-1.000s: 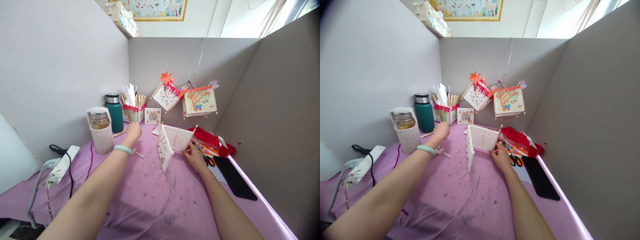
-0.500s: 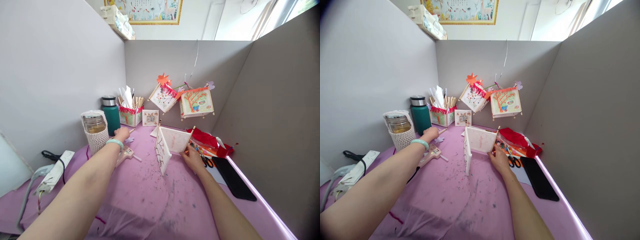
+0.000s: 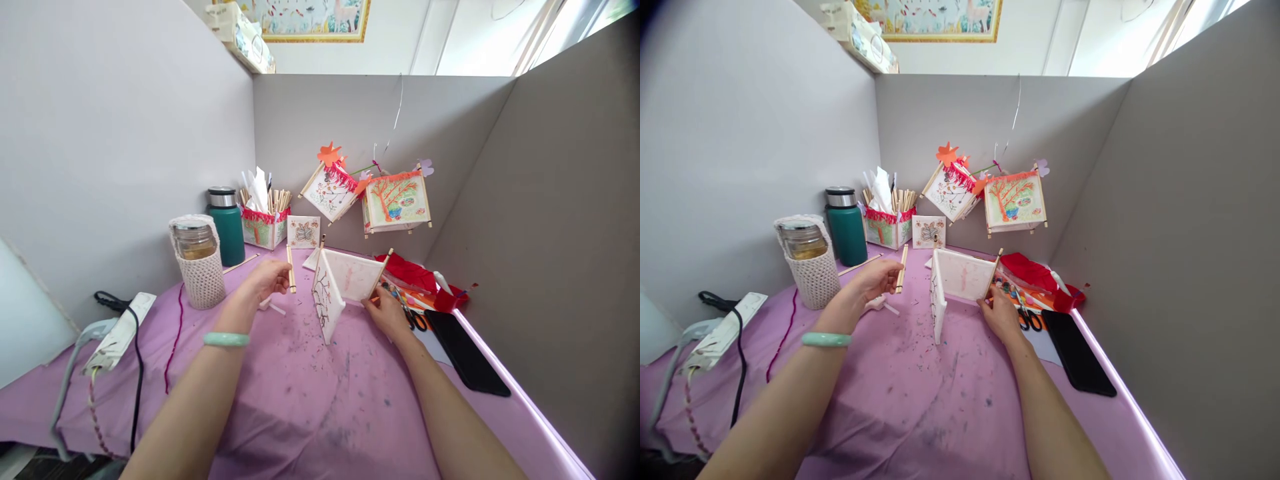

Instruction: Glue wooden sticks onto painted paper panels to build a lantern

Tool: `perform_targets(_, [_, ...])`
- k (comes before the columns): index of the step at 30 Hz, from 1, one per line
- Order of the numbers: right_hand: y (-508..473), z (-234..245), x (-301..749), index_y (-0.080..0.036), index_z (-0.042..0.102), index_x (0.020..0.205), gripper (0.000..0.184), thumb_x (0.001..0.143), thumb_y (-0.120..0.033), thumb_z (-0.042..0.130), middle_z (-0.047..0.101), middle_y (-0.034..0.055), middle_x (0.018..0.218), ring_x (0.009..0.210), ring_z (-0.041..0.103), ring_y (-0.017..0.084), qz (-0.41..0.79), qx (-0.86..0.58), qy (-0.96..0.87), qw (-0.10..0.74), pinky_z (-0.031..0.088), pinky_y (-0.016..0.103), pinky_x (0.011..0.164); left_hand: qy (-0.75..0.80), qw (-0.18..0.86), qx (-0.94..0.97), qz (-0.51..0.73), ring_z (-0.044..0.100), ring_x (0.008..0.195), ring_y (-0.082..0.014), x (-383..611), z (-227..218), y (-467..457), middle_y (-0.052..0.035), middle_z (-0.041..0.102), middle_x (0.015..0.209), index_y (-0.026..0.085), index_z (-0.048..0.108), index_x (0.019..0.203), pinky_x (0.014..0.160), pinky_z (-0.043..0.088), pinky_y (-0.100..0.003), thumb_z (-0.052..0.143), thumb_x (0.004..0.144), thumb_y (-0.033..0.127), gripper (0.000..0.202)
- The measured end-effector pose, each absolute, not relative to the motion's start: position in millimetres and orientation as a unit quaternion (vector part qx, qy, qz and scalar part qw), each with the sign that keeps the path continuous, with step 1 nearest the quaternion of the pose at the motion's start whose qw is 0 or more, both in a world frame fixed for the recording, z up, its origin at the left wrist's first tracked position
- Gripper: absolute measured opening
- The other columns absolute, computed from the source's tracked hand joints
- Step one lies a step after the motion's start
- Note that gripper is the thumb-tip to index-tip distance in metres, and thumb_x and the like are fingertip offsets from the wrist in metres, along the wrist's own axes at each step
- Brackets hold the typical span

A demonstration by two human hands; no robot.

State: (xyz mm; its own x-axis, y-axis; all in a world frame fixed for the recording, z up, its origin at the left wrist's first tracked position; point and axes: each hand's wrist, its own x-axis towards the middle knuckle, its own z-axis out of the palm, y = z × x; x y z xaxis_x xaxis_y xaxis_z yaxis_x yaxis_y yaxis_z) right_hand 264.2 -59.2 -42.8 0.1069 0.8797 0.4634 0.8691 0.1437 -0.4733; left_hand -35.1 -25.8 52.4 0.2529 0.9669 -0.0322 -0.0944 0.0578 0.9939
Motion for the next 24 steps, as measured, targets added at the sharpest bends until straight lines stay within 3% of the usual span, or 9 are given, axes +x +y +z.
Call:
perform_targets(9, [-60, -41, 265, -0.017, 0.055, 0.093, 0.022, 0.078, -0.032, 0.051, 0.062, 0.0054, 0.088, 0.076, 0.058, 0.018, 0.004, -0.655, -0.669, 0.351, 0.04, 0.028, 0.066, 0.333, 0.727, 0.449, 0.399, 0.047, 0.039, -0.0063, -22, 30, -45, 0.0024, 0.052, 0.049, 0.013, 0.053, 0.064, 0.037, 0.037, -0.018, 0.06, 0.068, 0.016, 0.008])
perform_targets(19, [-61, -39, 264, -0.018, 0.056, 0.091, 0.019, 0.078, -0.03, 0.051, 0.062, 0.0051, 0.088, 0.075, 0.058, 0.017, 0.002, -0.659, -0.664, 0.353, 0.041, 0.028, 0.066, 0.366, 0.506, 0.636, 0.453, 0.051, 0.044, -0.0093, -16, 23, -51, 0.0039, 0.051, 0.053, 0.016, 0.05, 0.074, 0.038, 0.041, -0.02, 0.059, 0.068, 0.018, 0.011])
perform_targets(24, [-61, -39, 265, -0.018, 0.058, 0.094, 0.021, 0.077, -0.028, 0.051, 0.062, 0.0045, 0.09, 0.074, 0.058, 0.017, 0.004, -0.656, -0.663, 0.362, 0.042, 0.028, 0.067, 0.345, 0.452, 0.68, 0.463, 0.048, 0.042, -0.0083, -20, 28, -56, 0.0057, 0.048, 0.049, 0.017, 0.049, 0.076, 0.041, 0.04, -0.02, 0.056, 0.07, 0.017, 0.009])
